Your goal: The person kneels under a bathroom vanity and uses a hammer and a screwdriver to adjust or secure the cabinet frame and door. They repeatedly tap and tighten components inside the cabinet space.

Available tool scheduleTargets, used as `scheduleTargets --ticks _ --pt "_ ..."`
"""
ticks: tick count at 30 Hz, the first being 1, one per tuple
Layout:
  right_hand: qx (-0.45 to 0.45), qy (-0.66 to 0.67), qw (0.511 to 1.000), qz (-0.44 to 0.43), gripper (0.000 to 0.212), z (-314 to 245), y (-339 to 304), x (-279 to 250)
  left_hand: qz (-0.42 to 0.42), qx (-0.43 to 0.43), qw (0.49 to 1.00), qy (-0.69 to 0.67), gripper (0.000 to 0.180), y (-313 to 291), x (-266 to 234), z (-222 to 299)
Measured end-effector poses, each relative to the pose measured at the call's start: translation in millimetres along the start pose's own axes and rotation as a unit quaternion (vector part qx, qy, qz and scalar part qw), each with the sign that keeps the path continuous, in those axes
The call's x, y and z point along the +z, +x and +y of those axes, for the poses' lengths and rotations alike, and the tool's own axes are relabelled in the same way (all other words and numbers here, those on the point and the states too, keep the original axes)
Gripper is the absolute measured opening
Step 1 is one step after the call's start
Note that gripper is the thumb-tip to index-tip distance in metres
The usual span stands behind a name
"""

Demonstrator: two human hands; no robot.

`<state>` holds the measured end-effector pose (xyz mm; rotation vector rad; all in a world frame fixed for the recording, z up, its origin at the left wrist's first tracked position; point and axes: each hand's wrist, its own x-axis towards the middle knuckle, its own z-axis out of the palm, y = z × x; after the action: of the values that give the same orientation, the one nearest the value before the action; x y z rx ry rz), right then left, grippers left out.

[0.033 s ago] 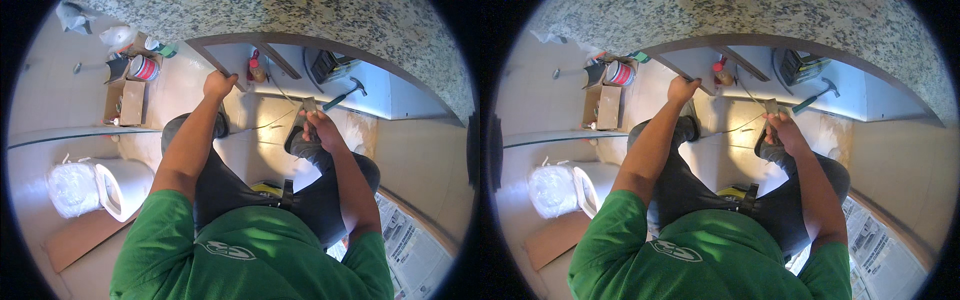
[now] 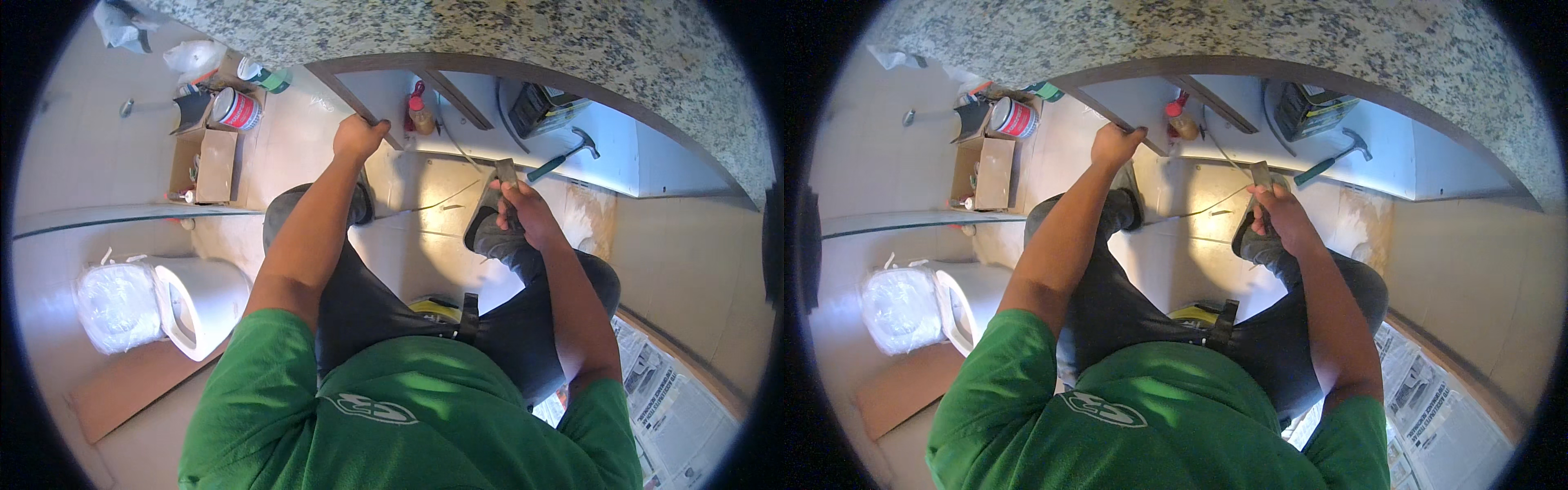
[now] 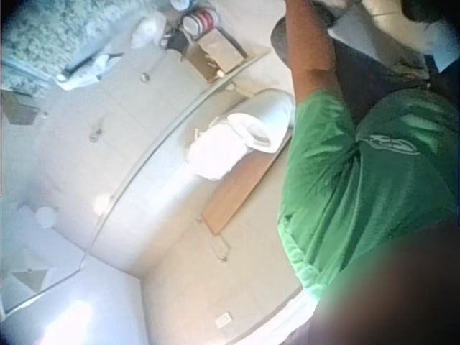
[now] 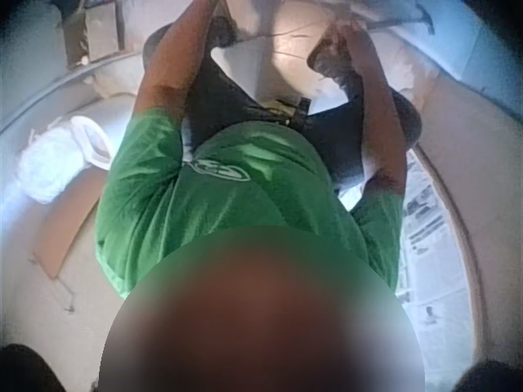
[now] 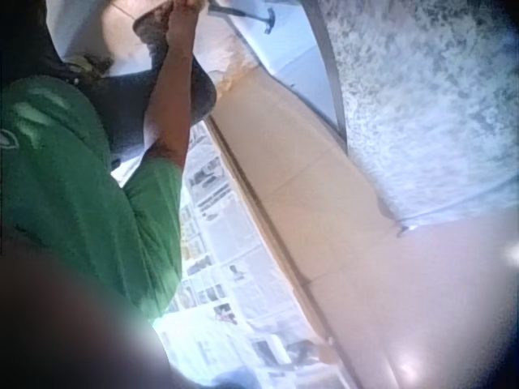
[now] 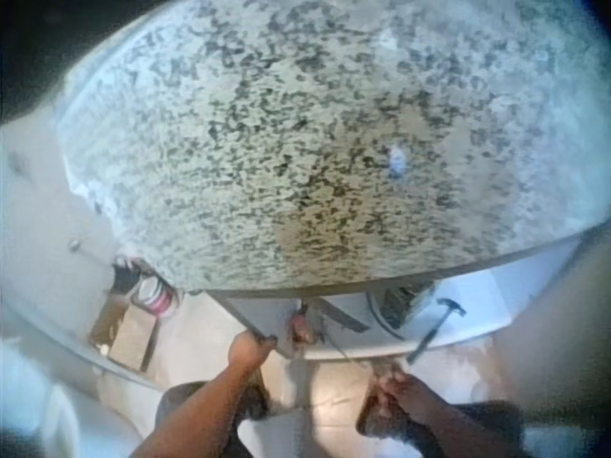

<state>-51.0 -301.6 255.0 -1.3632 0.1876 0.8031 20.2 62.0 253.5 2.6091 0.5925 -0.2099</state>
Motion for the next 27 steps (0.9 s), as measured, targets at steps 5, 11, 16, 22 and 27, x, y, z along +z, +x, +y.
scheduleTargets --ticks 5,11,16,22,27 --pt "-0.017 -0.078 0.996 0.034 0.031 0.4 12.8 -4.5 -0.009 0.033 0.999 -0.008 0.055 6.6 -3.5 -5.8" --pt "-0.048 -0.063 0.993 0.083 0.021 0.4 7.7 6.6 -0.068 0.065 0.989 0.111 0.056 1.4 7.6 -43.9" --pt "-0.018 -0.094 0.991 0.097 0.031 -10.4 -9.3 39.5 -0.173 0.156 0.968 0.092 0.042 1.5 1.1 -54.5" --pt "-0.01 -0.12 0.988 0.099 0.03 -23.9 -17.6 79.7 -0.216 0.236 0.943 0.092 0.041 -6.6 -12.7 -47.8" --pt "0.002 -0.138 0.985 0.103 0.028 -15.0 6.3 86.9 -0.222 0.222 0.949 0.011 0.048 -9.1 -37.2 -45.5"
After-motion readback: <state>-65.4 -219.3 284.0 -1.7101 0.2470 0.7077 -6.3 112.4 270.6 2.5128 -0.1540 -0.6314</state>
